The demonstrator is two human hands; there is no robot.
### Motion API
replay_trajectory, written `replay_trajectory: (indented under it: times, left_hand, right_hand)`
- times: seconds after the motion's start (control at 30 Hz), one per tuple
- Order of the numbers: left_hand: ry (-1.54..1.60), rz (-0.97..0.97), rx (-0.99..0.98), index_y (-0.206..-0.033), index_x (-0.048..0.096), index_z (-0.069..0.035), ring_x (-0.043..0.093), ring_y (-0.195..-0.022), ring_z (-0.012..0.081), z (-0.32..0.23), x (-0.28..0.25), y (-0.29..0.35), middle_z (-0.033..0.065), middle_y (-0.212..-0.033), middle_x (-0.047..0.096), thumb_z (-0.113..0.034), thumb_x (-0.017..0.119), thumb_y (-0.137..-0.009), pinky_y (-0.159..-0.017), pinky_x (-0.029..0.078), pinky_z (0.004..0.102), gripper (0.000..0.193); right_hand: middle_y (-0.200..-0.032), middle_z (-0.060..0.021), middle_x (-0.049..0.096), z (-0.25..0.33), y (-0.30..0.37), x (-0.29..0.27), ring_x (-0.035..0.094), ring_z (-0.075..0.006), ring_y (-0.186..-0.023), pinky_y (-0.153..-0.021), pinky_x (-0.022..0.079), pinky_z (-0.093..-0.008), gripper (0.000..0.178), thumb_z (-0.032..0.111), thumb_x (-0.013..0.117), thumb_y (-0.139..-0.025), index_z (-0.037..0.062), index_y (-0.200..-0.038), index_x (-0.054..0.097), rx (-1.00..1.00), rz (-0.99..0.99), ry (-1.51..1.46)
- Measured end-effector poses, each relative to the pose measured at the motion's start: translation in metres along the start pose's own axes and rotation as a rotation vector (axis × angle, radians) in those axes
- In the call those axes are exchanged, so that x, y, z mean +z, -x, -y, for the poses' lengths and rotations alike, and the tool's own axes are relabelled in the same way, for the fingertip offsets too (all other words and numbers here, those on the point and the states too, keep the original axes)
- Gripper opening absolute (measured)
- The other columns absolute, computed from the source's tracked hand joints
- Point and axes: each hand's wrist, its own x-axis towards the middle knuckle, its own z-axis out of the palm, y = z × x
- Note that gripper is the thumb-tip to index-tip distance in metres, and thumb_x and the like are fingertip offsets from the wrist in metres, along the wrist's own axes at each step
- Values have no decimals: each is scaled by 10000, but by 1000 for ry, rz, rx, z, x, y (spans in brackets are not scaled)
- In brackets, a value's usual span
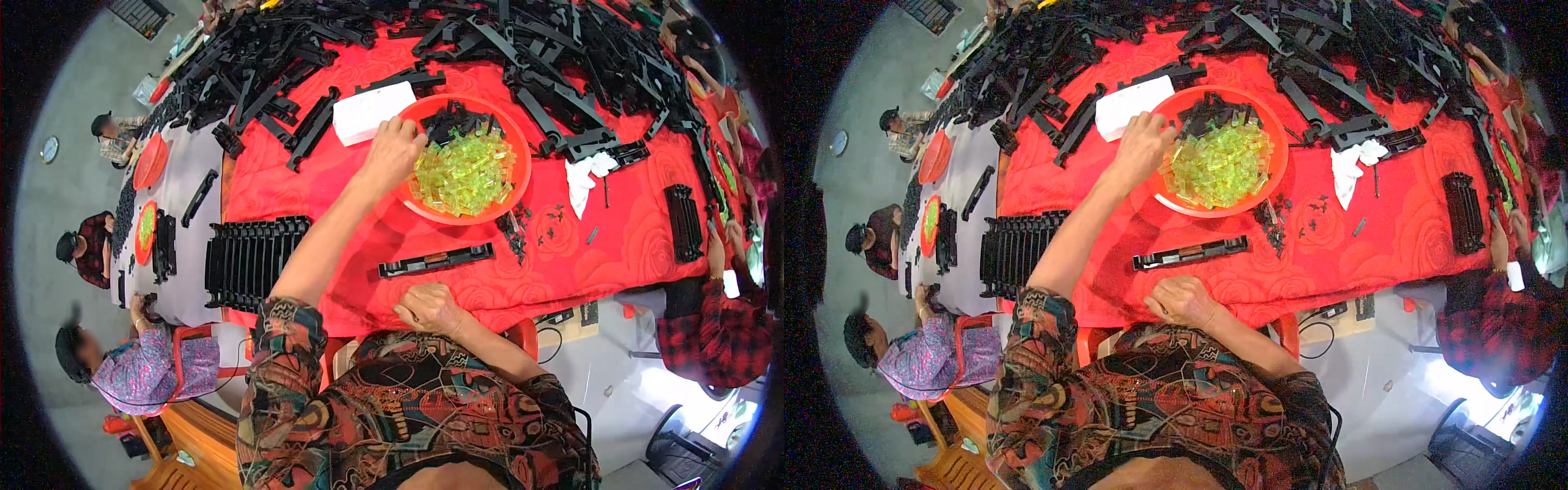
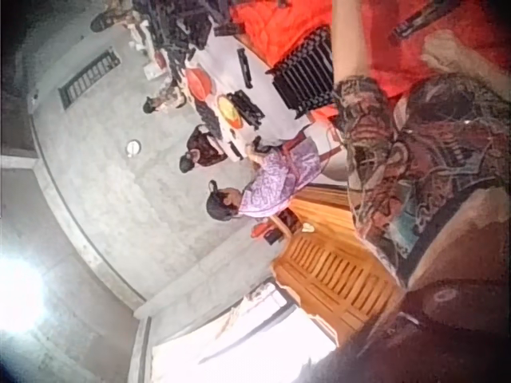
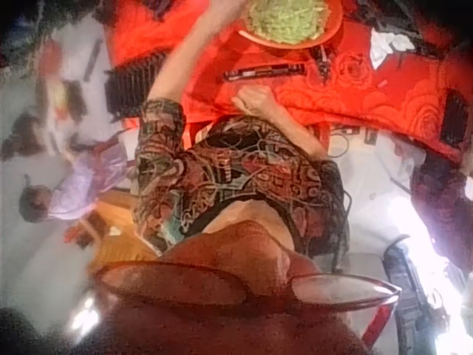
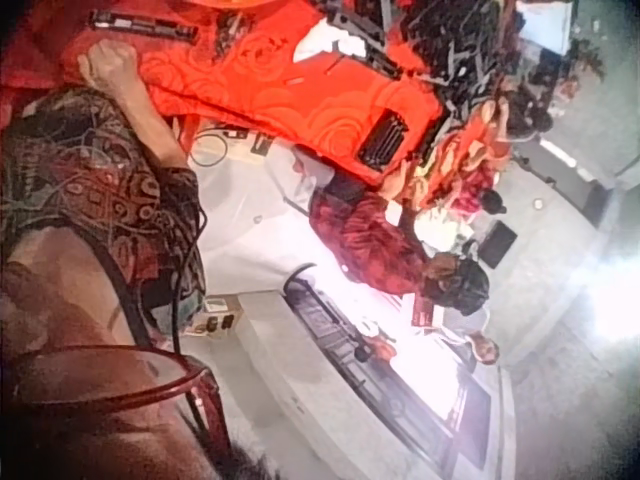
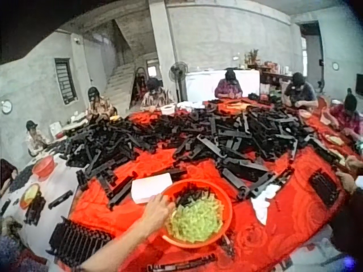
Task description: Assembling small plastic components on a table covered in a red cloth.
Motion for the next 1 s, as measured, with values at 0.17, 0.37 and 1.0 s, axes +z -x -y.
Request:
replay_trajectory:
  times: [0.17, 0.37, 1.0]
  left_hand:
    - [-115, 213, 100, -865, 654, -107, 503, -906, 243, 14, 29, -23, 75, -865, 534, -124, 611, -725, -778, 418, 373, 147]
    - [-218, 210, 144, -853, 669, -134, 521, -896, 226, 19, 48, -27, 68, -847, 558, -169, 571, -778, -772, 402, 364, 128]
    - [-333, 335, 160, -861, 570, -103, 547, -854, 230, 10, 45, -23, 60, -810, 578, -157, 571, -780, -758, 408, 379, 98]
  right_hand:
    - [-564, -62, 460, -2, 2, 3, 514, -227, -486, -450, 425, -348, 258, 122, 683, -729, 75, -621, 453, 3, -27, -18]
    - [-546, -66, 450, -2, 1, 3, 505, -233, -468, -433, 414, -351, 270, 117, 677, -729, 74, -606, 441, 7, -42, -20]
    - [-561, -62, 444, -1, 2, 7, 504, -234, -477, -438, 419, -359, 256, 127, 675, -732, 78, -624, 448, -2, -13, 18]
